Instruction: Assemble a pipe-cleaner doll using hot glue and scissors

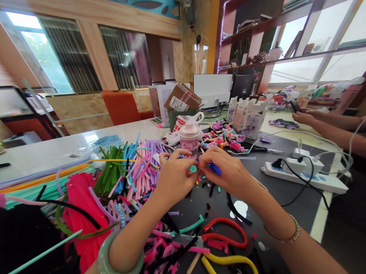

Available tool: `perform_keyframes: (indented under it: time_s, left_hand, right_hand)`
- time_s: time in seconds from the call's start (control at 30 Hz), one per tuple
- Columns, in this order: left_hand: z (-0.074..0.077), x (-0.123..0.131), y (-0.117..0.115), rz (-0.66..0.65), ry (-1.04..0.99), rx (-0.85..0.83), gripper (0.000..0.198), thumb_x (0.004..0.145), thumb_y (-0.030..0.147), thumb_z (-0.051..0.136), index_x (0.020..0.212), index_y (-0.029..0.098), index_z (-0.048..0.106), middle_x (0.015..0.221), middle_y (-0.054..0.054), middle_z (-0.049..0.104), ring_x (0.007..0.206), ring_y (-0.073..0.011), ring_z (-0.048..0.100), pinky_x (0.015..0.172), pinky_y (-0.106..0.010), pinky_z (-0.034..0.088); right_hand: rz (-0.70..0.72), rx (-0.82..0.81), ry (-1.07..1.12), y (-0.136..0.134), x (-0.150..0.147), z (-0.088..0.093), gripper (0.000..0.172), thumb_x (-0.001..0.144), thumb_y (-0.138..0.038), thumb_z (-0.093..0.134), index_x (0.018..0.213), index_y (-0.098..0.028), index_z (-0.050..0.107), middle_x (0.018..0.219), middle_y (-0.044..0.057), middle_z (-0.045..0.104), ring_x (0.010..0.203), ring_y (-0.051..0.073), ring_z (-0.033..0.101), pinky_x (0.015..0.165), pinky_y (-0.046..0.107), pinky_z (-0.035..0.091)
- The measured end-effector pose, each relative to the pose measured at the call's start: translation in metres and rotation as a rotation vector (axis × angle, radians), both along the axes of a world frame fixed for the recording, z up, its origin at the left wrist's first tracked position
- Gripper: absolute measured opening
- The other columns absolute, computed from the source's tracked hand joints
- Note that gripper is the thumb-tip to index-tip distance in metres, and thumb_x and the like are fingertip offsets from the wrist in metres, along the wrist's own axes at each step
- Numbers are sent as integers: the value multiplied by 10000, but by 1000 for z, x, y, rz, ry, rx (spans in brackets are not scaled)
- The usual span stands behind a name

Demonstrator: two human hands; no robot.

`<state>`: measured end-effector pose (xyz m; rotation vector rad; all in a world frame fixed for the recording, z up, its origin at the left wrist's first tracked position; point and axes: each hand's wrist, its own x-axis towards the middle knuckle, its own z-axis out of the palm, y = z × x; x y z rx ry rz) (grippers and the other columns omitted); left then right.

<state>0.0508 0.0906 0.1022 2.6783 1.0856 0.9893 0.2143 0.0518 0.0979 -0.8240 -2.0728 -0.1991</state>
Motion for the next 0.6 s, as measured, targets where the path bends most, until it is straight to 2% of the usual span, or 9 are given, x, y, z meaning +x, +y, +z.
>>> perform_keyframes:
  time_s: [0.23,0.43,0.6]
  left_hand:
    - [-1,1,2,4,6,-20,70,768,232,622,772,233,692,919,-47,719,1077,-256,567,886,-502,305]
    - [-3,4,3,9,-11,-97,85,753,222,626,772,225,709,892,-44,710,1017,-261,595,885,-497,357]
    - [-6,5,7,-30,-89,-163,84,724,197,635,731,218,715,838,-34,703,966,-230,615,840,-405,442]
  right_hand:
    - [-9,-22,15,2,0,-2,130,874,-94,464,832,-216,472,818,31,589,809,157,538,732,287,461]
    - [-19,-55,30,6,2,-6,122,858,-99,473,821,-215,481,811,30,582,799,155,548,724,281,462]
    - [-17,-81,40,10,3,-8,114,843,-102,479,815,-213,491,802,30,592,796,156,555,719,279,460]
